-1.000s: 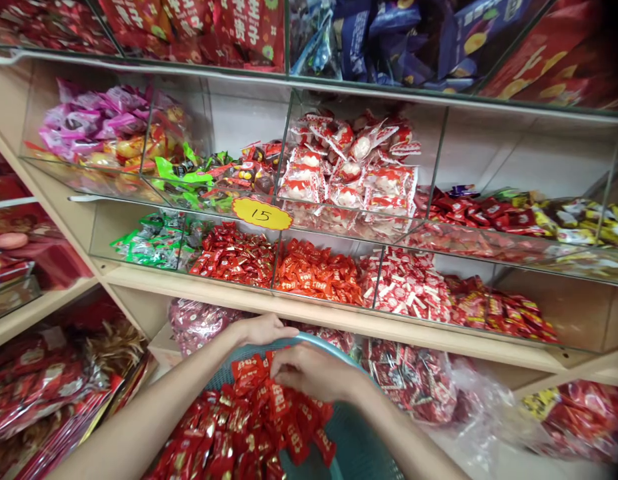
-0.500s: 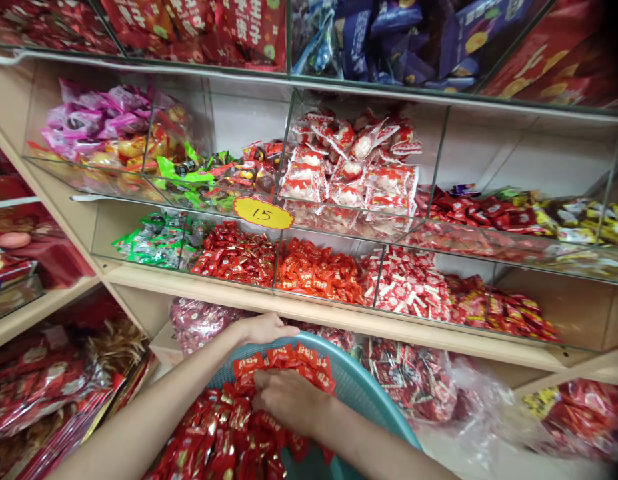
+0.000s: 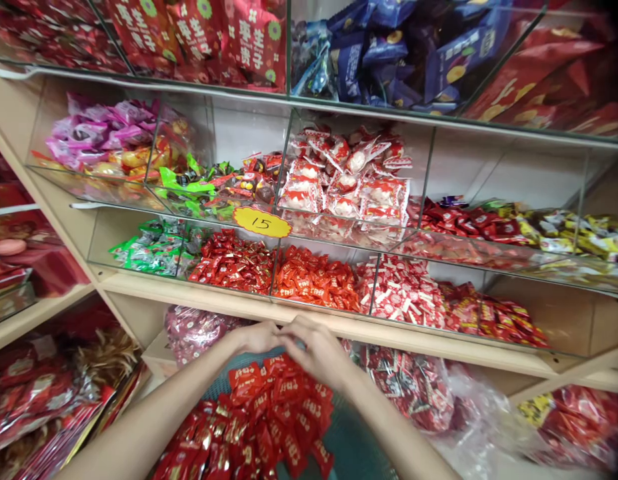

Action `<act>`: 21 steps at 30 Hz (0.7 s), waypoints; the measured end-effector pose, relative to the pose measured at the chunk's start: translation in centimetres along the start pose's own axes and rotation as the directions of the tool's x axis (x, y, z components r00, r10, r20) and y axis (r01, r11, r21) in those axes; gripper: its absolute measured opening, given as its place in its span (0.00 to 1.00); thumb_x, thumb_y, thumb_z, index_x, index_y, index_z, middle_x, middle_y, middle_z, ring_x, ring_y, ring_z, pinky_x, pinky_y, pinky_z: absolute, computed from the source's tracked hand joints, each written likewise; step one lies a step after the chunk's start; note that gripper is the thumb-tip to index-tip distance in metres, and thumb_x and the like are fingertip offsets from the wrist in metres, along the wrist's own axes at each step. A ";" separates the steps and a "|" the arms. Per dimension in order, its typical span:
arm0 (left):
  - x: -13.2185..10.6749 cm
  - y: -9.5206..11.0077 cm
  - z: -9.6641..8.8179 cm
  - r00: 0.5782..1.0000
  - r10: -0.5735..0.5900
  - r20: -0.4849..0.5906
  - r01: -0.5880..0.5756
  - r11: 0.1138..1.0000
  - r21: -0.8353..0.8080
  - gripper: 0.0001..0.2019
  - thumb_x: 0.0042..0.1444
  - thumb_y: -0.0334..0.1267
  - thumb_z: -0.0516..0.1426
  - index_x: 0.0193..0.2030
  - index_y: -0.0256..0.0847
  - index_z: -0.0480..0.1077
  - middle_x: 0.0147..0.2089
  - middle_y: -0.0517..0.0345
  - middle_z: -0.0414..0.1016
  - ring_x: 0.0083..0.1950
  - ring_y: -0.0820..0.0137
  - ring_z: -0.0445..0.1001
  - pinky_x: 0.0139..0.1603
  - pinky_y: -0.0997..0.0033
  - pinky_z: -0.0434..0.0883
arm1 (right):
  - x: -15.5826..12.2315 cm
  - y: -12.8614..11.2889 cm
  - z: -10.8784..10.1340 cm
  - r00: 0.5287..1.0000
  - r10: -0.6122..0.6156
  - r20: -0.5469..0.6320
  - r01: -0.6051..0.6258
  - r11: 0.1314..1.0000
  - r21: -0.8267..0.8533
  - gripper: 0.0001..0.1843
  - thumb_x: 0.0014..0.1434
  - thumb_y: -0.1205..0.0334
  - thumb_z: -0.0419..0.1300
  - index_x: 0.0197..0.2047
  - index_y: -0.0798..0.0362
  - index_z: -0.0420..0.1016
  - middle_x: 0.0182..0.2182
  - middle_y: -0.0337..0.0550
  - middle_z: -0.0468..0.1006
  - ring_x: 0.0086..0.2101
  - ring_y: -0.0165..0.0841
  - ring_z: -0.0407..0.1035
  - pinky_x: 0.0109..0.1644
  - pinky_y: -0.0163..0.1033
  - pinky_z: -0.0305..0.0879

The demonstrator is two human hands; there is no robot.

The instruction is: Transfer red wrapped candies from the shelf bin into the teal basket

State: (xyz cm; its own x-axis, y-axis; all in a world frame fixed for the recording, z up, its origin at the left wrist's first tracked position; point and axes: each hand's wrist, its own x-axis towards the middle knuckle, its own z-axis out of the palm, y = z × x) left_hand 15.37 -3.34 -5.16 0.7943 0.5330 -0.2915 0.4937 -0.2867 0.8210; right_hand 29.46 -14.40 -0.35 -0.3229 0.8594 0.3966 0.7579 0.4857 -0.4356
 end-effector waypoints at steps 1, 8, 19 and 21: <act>0.0 0.2 0.0 1.000 -0.015 0.004 0.015 1.000 0.006 0.26 0.43 0.61 0.54 0.23 0.34 0.70 0.19 0.63 0.62 0.24 0.76 0.55 0.25 0.75 0.55 | 0.0 0.8 -0.5 0.995 0.053 -0.089 -0.054 0.999 -0.007 0.13 0.62 0.62 0.47 0.43 0.50 0.70 0.36 0.43 0.73 0.37 0.32 0.67 0.42 0.36 0.62; -0.2 0.6 0.0 0.990 -0.137 0.025 0.135 0.988 0.068 0.30 0.43 0.64 0.51 0.22 0.34 0.69 0.19 0.62 0.60 0.22 0.76 0.53 0.23 0.74 0.53 | 0.6 4.7 -2.8 0.913 0.153 -0.378 -0.219 0.966 -0.139 0.13 0.62 0.64 0.46 0.46 0.52 0.68 0.39 0.46 0.71 0.41 0.36 0.63 0.47 0.41 0.59; 0.4 0.3 -0.3 0.990 -0.141 0.019 0.135 0.974 0.179 0.30 0.42 0.68 0.49 0.19 0.37 0.63 0.18 0.64 0.52 0.21 0.76 0.49 0.22 0.74 0.51 | 7.0 6.3 -5.1 0.978 0.194 0.082 -0.128 0.858 -0.497 0.18 0.55 0.72 0.52 0.48 0.50 0.70 0.45 0.47 0.68 0.44 0.37 0.61 0.46 0.39 0.56; 0.4 0.2 -0.3 0.992 -0.124 0.013 0.120 0.976 0.180 0.30 0.42 0.67 0.48 0.18 0.37 0.62 0.18 0.64 0.51 0.22 0.76 0.49 0.23 0.74 0.51 | 7.7 6.2 -4.8 0.972 0.190 0.140 -0.094 0.856 -0.508 0.19 0.55 0.73 0.52 0.48 0.50 0.70 0.47 0.46 0.68 0.46 0.37 0.61 0.47 0.39 0.56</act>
State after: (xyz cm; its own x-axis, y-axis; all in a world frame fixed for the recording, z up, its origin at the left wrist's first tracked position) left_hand 15.68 -2.99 -5.00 0.7316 0.5538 -0.3976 0.6407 -0.3594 0.6785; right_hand 34.43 -5.50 3.91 -0.2488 0.9499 0.1892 0.9674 0.2533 0.0006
